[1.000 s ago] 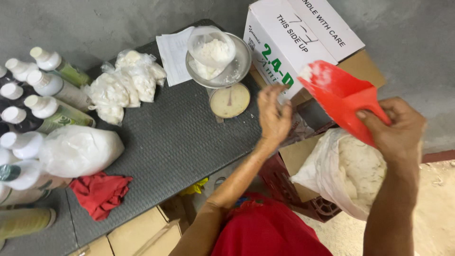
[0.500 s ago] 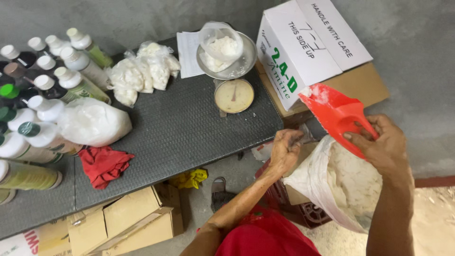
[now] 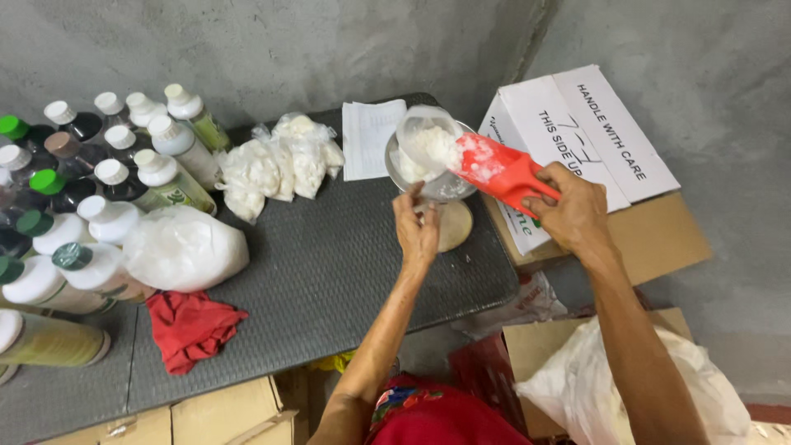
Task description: The person scoops a white granular substance from a large sack into small plastic bags using a red scoop. They weigh the filled bags on a scale, tie them shut, and place them on a table next to other filled bags and bottles.
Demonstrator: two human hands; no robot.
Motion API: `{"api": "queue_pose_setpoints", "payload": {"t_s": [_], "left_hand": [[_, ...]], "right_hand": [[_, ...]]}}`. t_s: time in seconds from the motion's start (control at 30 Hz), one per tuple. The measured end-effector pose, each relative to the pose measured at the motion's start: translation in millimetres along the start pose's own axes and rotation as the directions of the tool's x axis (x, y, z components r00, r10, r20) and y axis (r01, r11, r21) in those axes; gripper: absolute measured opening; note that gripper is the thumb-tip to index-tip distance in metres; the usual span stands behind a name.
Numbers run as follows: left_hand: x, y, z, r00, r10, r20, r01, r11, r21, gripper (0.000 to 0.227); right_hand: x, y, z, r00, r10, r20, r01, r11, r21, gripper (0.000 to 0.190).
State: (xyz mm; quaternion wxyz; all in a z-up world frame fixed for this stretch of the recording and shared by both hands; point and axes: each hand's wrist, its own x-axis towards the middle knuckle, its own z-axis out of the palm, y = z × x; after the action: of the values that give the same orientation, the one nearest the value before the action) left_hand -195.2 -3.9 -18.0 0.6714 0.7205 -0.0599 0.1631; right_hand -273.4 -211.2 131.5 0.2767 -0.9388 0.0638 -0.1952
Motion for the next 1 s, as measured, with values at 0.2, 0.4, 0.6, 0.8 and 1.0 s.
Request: {"api": "queue_pose_setpoints", "payload": {"t_s": [0.2, 0.4, 0.6, 0.8, 1.0], "left_hand": [[96, -5, -5, 0.999, 0.04, -0.014, -0.04, 0.999, -0.005, 0.06], [139, -17, 12, 0.978, -0.118, 0.17, 0.124, 0.992, -0.026, 0.057], [142, -30, 20, 0.98, -0.119, 0.159, 0.153, 0.962, -0.227, 0.047], [142, -29, 13, 0.964, -0.19, 0.184, 0.234, 0.937, -0.259, 0.046], [138, -25, 5, 0.96, -0.19, 0.206, 0.24, 0.936, -0.256, 0.047]], "right_hand": [[45, -22, 47, 0.965, -0.252, -0.066, 0.214, 0.912, -0.351, 0.033], [60, -20, 89, 0.849, -0.528, -0.029, 0.402, 0.679, -0.615, 0.023], [59, -20, 90, 0.802, -0.593, -0.065, 0.434, 0.654, -0.62, 0.015], [54, -25, 93, 0.798, -0.596, -0.083, 0.412, 0.642, -0.647, 0.009], [49, -17, 98, 0.761, -0.628, -0.161, 0.396, 0.647, -0.652, 0.014]]}}
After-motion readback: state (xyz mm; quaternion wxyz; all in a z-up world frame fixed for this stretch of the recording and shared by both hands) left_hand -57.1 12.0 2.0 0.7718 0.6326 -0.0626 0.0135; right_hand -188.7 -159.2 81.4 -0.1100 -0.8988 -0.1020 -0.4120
